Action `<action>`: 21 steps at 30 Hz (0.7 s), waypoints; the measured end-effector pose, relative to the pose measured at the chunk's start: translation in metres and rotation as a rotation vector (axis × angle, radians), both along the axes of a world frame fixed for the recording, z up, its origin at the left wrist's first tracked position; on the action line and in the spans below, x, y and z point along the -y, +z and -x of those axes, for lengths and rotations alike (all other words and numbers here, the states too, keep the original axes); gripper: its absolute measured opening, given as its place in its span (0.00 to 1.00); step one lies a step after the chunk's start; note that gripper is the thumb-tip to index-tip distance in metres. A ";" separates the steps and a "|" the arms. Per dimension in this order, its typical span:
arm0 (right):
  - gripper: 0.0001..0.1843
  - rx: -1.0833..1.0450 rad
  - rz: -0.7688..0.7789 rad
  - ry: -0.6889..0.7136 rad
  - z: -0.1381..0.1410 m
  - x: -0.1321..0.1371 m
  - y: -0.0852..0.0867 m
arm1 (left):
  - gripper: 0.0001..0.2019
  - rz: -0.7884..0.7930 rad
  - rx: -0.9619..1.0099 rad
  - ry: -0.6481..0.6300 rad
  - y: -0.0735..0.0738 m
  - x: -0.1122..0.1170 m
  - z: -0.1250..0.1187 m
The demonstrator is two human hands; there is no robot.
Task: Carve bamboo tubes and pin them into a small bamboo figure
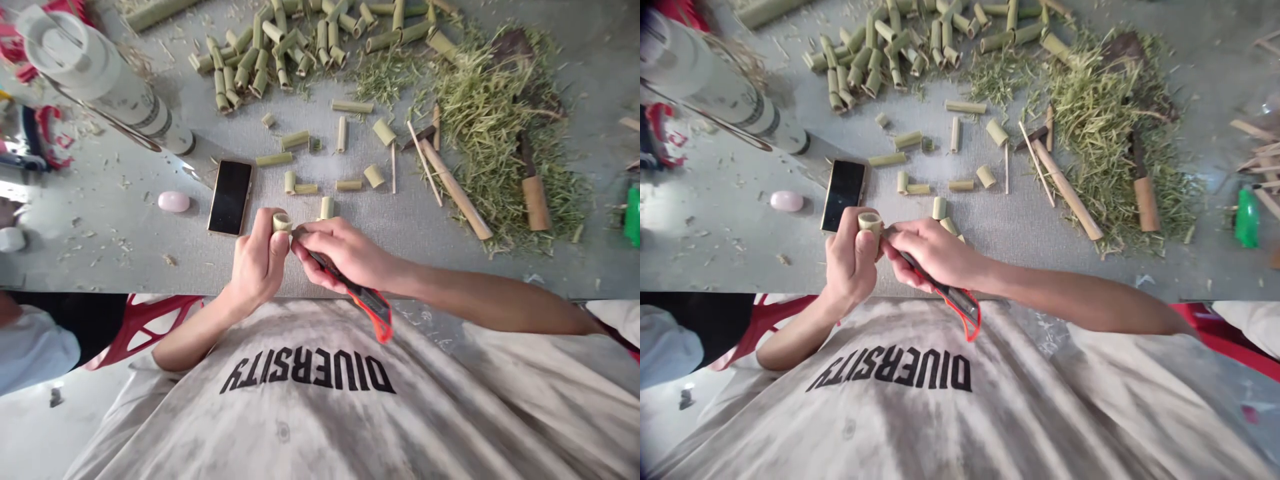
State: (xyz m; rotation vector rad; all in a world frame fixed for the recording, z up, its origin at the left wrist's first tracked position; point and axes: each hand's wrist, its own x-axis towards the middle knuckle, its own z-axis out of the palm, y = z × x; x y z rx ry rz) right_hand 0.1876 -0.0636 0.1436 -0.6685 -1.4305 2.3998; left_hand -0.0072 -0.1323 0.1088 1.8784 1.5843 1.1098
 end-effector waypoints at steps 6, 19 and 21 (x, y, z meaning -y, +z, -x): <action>0.15 -0.065 0.001 -0.050 0.004 0.008 0.003 | 0.17 -0.089 -0.041 -0.023 0.013 -0.009 0.001; 0.16 0.079 -0.326 -0.062 -0.011 0.000 -0.001 | 0.13 0.061 0.111 -0.049 0.005 0.000 -0.010; 0.15 -0.086 0.163 0.007 -0.007 0.004 0.005 | 0.13 -0.043 0.042 -0.042 0.006 -0.002 -0.006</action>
